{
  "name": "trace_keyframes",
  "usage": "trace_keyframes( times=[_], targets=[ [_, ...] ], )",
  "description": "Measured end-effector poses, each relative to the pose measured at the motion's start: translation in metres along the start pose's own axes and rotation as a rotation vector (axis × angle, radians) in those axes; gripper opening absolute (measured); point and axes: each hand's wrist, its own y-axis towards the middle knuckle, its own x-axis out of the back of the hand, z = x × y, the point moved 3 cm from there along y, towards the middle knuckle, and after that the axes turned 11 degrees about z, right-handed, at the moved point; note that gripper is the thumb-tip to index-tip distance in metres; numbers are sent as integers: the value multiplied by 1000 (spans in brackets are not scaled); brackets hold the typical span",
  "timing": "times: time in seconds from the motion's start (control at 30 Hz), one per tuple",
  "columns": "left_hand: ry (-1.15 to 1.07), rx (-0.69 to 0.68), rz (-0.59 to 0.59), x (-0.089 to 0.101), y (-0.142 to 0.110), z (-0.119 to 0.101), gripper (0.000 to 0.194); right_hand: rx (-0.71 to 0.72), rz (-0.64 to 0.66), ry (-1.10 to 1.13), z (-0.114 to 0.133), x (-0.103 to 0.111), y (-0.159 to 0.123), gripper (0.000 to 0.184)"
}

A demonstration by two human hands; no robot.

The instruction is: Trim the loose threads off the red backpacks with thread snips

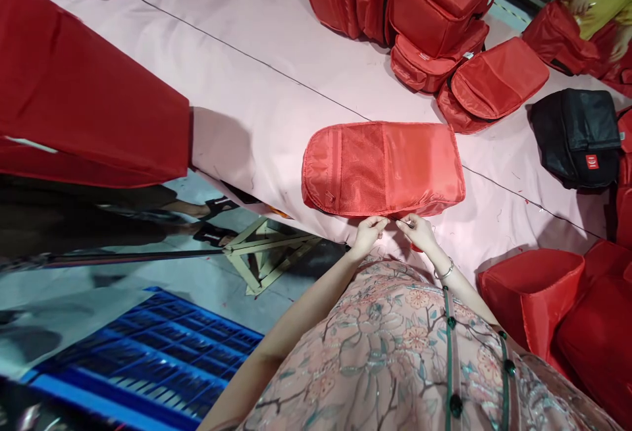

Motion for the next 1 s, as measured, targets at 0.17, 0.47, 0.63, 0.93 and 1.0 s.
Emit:
trace_keyframes(
  times=[0.17, 0.47, 0.63, 0.93, 1.0],
  targets=[
    [67, -45, -8, 2, 3, 4, 20, -65, 54, -132, 14, 6, 5, 24],
    [174, -76, -26, 3, 8, 10, 19, -28, 14, -237, 20, 7, 6, 24],
    [315, 106, 91, 13, 5, 21, 29, 35, 29, -40, 14, 7, 2, 26],
    [155, -51, -482, 126, -21, -16, 41, 84, -8, 49, 6, 1, -9, 37],
    [47, -62, -488, 138, -19, -25, 42, 111, -19, 51, 10, -4, -8, 36]
  ],
)
